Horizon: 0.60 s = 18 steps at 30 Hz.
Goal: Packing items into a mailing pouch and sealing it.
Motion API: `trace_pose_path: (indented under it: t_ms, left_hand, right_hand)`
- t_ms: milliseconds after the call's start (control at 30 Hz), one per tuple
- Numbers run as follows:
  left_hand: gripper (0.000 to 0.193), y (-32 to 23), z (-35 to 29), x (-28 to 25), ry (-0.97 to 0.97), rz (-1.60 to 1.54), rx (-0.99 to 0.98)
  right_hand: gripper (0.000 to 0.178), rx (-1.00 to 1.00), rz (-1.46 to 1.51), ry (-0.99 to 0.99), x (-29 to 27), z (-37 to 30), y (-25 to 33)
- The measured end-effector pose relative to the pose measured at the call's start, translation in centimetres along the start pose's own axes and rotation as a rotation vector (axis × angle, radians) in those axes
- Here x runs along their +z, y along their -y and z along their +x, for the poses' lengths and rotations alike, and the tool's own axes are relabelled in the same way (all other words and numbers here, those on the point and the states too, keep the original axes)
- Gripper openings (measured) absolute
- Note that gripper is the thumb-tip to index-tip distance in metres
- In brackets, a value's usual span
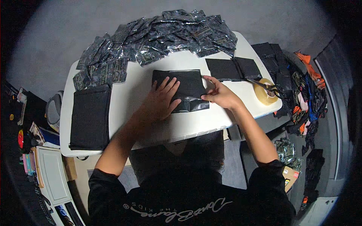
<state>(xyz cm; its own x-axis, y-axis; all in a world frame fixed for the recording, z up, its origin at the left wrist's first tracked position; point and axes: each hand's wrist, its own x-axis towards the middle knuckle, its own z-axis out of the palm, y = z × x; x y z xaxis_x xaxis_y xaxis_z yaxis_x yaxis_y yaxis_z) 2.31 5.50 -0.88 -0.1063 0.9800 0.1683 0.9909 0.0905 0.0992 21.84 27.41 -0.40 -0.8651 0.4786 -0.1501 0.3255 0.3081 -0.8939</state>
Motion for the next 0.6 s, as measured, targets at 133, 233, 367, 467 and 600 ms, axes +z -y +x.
trace_pose_path:
  t_ms: [133, 233, 367, 467, 600]
  left_hand:
    - [0.074, 0.5, -0.3, 1.0, -0.097, -0.015, 0.06]
    - [0.075, 0.2, -0.2, 0.8, -0.077, 0.012, 0.063]
    - [0.076, 0.1, -0.3, 0.6, -0.025, 0.058, 0.044]
    - [0.079, 0.1, 0.0, 0.8, -0.039, 0.04, 0.05]
    - [0.096, 1.2, -0.1, 1.2, 0.107, 0.136, 0.097]
  right_hand:
    - [0.089, -0.026, -0.088, -0.01, 0.1, -0.1, 0.0]
    - [0.086, -0.058, -0.093, 0.018, -0.3, -1.0, 2.1]
    - [0.071, -0.154, -0.705, -0.095, 1.9, -2.0, 6.7]
    - [0.066, -0.457, -0.82, -0.25, 6.5, -0.6, 6.1]
    - [0.08, -0.337, -1.151, -0.135, 11.1, 0.7, 4.7]
